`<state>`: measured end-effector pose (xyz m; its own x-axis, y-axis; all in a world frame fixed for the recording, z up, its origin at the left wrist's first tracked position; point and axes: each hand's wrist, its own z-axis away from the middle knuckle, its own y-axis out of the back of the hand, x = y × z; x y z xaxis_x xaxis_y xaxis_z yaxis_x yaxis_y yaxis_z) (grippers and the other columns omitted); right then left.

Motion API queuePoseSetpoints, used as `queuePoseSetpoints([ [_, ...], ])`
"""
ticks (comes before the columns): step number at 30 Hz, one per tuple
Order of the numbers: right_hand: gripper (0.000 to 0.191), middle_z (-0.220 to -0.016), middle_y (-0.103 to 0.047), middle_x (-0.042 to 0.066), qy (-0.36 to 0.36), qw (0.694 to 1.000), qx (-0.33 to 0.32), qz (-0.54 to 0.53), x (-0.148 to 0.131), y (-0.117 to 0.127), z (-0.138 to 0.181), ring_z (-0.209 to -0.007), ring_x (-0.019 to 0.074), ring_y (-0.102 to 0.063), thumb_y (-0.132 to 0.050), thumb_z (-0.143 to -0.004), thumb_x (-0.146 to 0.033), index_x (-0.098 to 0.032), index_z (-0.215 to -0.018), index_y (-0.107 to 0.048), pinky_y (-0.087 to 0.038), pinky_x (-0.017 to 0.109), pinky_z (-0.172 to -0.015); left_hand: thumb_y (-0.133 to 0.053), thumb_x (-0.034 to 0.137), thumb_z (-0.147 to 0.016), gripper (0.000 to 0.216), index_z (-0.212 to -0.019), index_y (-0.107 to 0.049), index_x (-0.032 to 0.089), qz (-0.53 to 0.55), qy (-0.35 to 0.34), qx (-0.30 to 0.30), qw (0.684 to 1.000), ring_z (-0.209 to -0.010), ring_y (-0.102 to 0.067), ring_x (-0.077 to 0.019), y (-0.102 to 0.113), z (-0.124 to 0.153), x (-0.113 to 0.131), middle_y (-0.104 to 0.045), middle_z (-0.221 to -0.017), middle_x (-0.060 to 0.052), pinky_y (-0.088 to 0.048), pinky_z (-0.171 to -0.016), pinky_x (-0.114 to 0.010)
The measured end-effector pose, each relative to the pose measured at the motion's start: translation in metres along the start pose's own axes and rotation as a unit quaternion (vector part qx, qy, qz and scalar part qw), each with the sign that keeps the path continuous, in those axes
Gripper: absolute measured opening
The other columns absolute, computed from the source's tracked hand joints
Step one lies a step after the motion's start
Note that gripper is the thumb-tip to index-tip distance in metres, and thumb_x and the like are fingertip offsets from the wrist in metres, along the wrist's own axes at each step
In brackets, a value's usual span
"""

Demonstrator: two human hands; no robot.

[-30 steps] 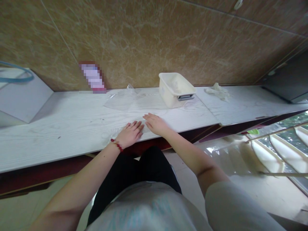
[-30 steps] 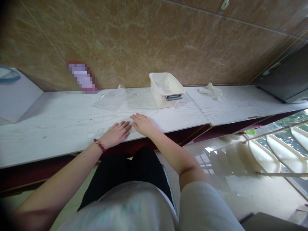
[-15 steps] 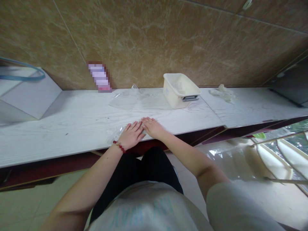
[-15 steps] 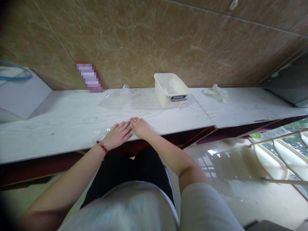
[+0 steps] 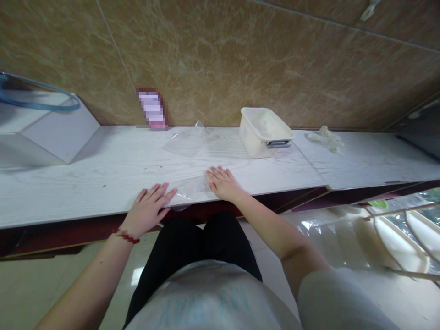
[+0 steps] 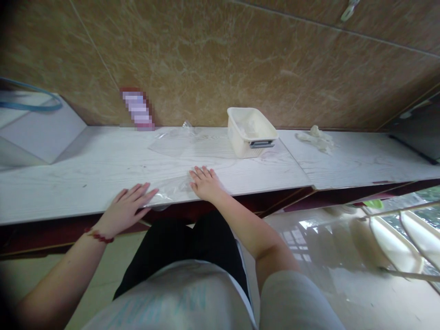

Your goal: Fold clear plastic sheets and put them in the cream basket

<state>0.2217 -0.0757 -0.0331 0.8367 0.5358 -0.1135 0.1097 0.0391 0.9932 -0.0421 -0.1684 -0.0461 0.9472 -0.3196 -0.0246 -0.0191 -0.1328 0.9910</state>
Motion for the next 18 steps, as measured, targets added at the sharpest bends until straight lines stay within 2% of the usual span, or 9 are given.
queuePoseSetpoints([
  [4,0.053,-0.144,-0.019,0.001,0.000,1.000,0.002,0.000,0.000,0.000,0.001,-0.132,0.0251,-0.015,-0.022,-0.089,-0.044,-0.024,-0.137,-0.024,-0.012,0.045,-0.106,-0.042,0.037,-0.080,0.042,-0.121,-0.049,0.033,0.067,0.002,0.002,0.998,-0.123,-0.036,-0.0267,0.006,0.010,-0.021,-0.042,-0.134,-0.004,-0.027,-0.098,-0.048],
  [7,0.053,-0.144,-0.019,0.001,0.000,1.000,0.003,0.000,0.000,0.000,0.001,-0.132,0.0247,-0.015,-0.022,-0.088,-0.045,-0.024,-0.137,-0.024,-0.012,0.045,-0.107,-0.047,0.045,-0.075,0.037,-0.103,-0.062,0.026,0.197,0.012,0.016,0.980,-0.111,-0.049,-0.0239,0.020,0.019,-0.032,-0.058,-0.117,-0.005,-0.035,-0.096,-0.040],
  [8,0.053,-0.144,-0.020,0.001,0.000,1.000,0.003,0.001,0.000,0.000,0.001,-0.132,0.0246,-0.015,-0.022,-0.088,-0.045,-0.024,-0.137,-0.024,-0.012,0.045,-0.107,-0.048,0.047,-0.074,0.037,-0.097,-0.063,0.023,0.249,0.047,0.032,0.967,-0.104,-0.054,-0.0227,0.023,0.024,-0.032,-0.062,-0.108,-0.005,-0.038,-0.093,-0.037],
  [9,0.053,-0.144,-0.020,0.001,0.000,1.000,0.002,0.002,0.000,0.000,0.001,-0.132,0.0245,-0.015,-0.022,-0.088,-0.045,-0.024,-0.137,-0.024,-0.012,0.045,-0.106,-0.048,0.048,-0.073,0.037,-0.093,-0.063,0.021,0.288,0.124,0.061,0.948,-0.095,-0.058,-0.0219,0.025,0.029,-0.028,-0.065,-0.100,-0.006,-0.043,-0.087,-0.035],
  [10,0.053,-0.144,-0.020,0.001,-0.001,1.000,0.001,0.003,0.000,0.001,0.001,-0.132,0.0244,-0.015,-0.022,-0.088,-0.045,-0.024,-0.137,-0.024,-0.012,0.045,-0.107,-0.048,0.049,-0.073,0.035,-0.085,-0.062,0.020,0.310,0.241,0.104,0.914,-0.085,-0.060,-0.0216,0.025,0.033,-0.022,-0.066,-0.086,-0.005,-0.046,-0.080,-0.035],
  [11,0.053,-0.144,-0.020,0.001,-0.001,1.000,-0.001,0.004,0.000,0.001,0.001,-0.132,0.0244,-0.015,-0.023,-0.088,-0.045,-0.024,-0.137,-0.024,-0.012,0.044,-0.107,-0.048,0.050,-0.072,0.034,-0.079,-0.060,0.019,0.348,0.323,0.111,0.873,-0.077,-0.061,-0.0210,0.022,0.037,-0.012,-0.066,-0.075,-0.004,-0.048,-0.075,-0.035],
  [12,0.053,-0.144,-0.020,0.001,-0.002,1.000,-0.002,0.004,0.000,0.001,0.001,-0.132,0.0243,-0.015,-0.023,-0.088,-0.045,-0.024,-0.137,-0.024,-0.012,0.044,-0.106,-0.049,0.051,-0.072,0.035,-0.076,-0.059,0.018,0.414,0.361,0.095,0.830,-0.072,-0.060,-0.0199,0.017,0.040,0.000,-0.064,-0.070,-0.004,-0.048,-0.073,-0.035],
  [15,0.053,-0.144,-0.021,0.001,-0.003,1.000,0.001,0.004,0.000,0.002,0.001,-0.132,0.0243,-0.016,-0.024,-0.088,-0.045,-0.024,-0.137,-0.025,-0.012,0.044,-0.106,-0.064,0.047,-0.061,0.039,-0.085,-0.058,0.017,0.623,0.378,0.023,0.685,-0.074,-0.061,-0.0179,-0.003,0.039,0.039,-0.065,-0.078,-0.005,-0.050,-0.071,-0.033],
  [18,0.053,-0.144,-0.021,0.000,-0.002,1.000,0.003,0.005,-0.001,0.002,0.001,-0.132,0.0238,-0.016,-0.024,-0.088,-0.044,-0.025,-0.137,-0.025,-0.013,0.044,-0.106,-0.072,0.035,-0.056,0.045,-0.094,-0.054,0.019,0.735,0.399,0.049,0.546,-0.085,-0.060,-0.0157,-0.018,0.028,0.067,-0.064,-0.090,-0.004,-0.049,-0.076,-0.030],
])
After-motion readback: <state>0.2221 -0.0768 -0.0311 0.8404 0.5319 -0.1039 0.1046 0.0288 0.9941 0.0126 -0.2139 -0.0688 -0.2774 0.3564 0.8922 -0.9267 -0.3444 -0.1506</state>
